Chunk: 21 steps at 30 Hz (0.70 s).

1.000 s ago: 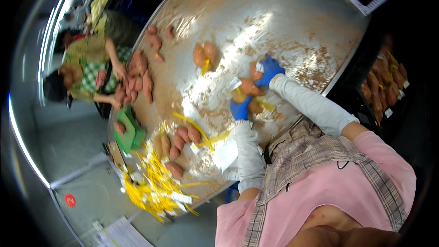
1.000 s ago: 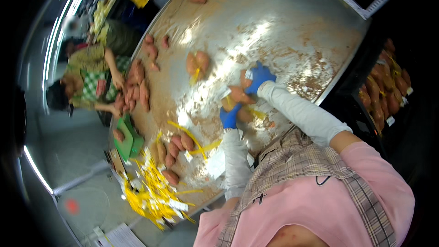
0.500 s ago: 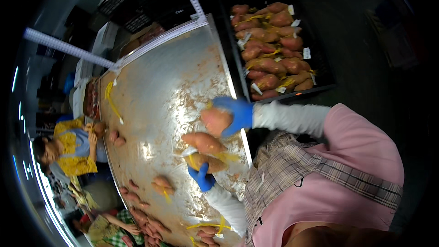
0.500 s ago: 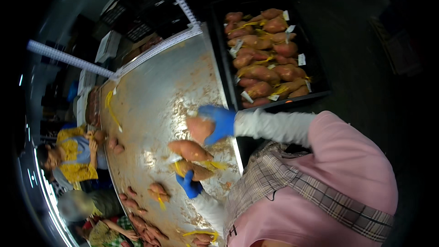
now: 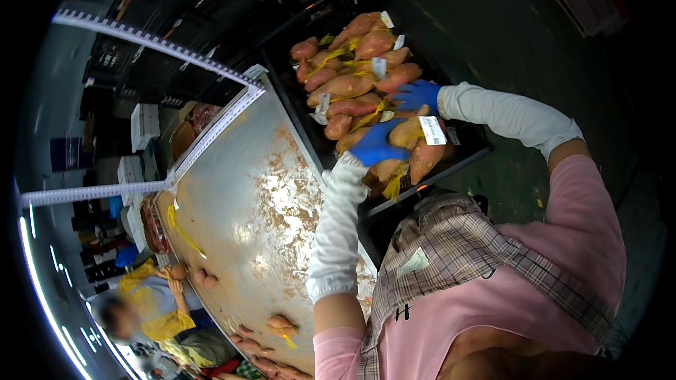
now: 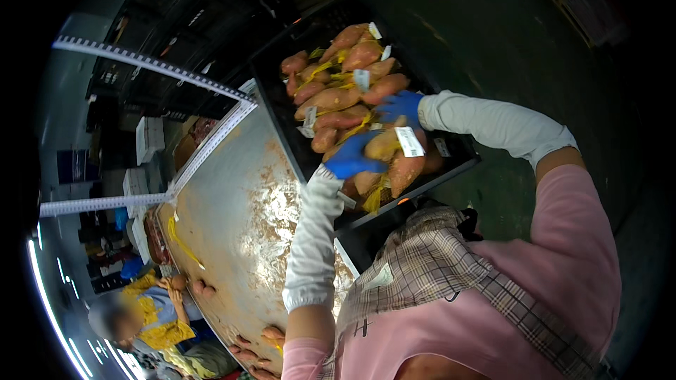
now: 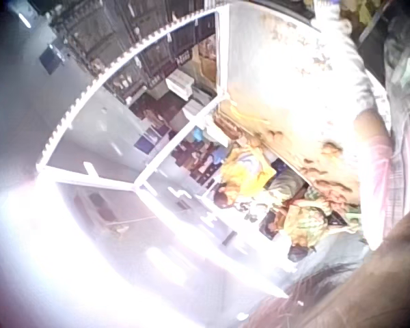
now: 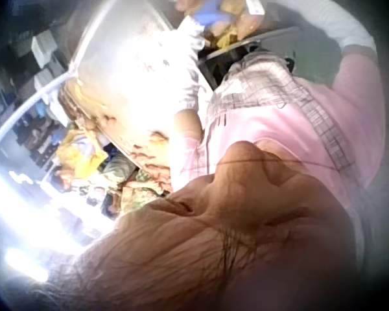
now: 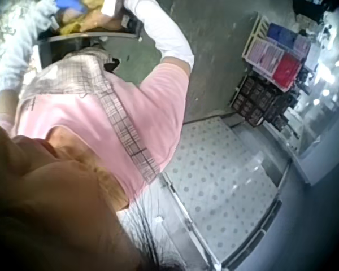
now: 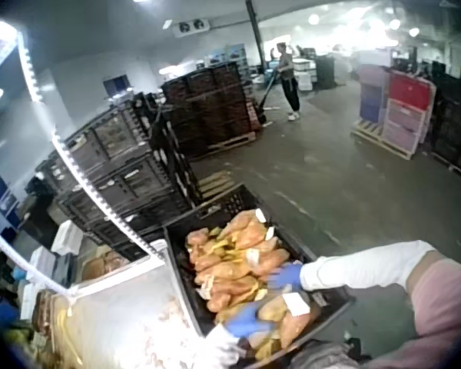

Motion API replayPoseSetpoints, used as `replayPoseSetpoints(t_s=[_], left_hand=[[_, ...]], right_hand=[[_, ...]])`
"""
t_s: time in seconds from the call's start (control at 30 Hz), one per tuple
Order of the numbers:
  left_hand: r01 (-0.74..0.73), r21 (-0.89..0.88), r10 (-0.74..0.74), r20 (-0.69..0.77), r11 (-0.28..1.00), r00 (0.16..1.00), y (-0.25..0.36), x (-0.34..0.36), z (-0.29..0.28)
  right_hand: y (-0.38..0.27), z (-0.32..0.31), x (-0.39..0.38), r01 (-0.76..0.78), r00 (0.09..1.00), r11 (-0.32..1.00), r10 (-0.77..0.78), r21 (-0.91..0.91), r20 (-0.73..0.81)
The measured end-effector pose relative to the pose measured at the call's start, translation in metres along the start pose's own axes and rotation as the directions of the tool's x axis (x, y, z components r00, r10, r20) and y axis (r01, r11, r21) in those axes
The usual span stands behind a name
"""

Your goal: The person applies white labels to individual sweet potatoes on a metal table using blue gloves. They pick up a potato, attach a label, and place it into a black crate. Other workers are visible in the background performing similar tasks.

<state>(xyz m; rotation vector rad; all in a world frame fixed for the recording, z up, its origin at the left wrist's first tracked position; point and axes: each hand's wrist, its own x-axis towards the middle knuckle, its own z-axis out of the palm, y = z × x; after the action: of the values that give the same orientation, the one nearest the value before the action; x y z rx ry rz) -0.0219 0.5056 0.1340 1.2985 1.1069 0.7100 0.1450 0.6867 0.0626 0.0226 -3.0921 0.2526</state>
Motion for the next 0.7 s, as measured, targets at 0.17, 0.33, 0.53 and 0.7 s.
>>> replayPoseSetpoints(t_s=[0.17, 0.33, 0.53, 0.7], left_hand=[[-0.069, 0.411, -0.011, 0.19, 0.909, 0.982, -0.061, 0.095, 0.03], [-0.073, 0.607, 0.075, 0.022, 0.791, 0.997, -0.069, 0.095, 0.099], [-0.069, 0.879, 0.567, -0.243, 0.472, 0.787, -0.088, 0.081, 0.109], [0.039, 0.935, 0.583, -0.251, 0.351, 0.773, -0.132, 0.107, 0.105]], right_hand=[[0.04, -0.07, -0.047, -0.052, 0.872, 0.926, 0.225, 0.374, -0.436], [0.01, -0.096, -0.088, -0.511, 0.683, 0.702, 0.682, 0.497, -0.261], [-0.016, -0.091, -0.05, -0.336, 0.758, 0.744, 0.578, 0.578, -0.304], [-0.044, -0.104, 0.046, 0.006, 0.898, 0.798, 0.261, 0.602, -0.355]])
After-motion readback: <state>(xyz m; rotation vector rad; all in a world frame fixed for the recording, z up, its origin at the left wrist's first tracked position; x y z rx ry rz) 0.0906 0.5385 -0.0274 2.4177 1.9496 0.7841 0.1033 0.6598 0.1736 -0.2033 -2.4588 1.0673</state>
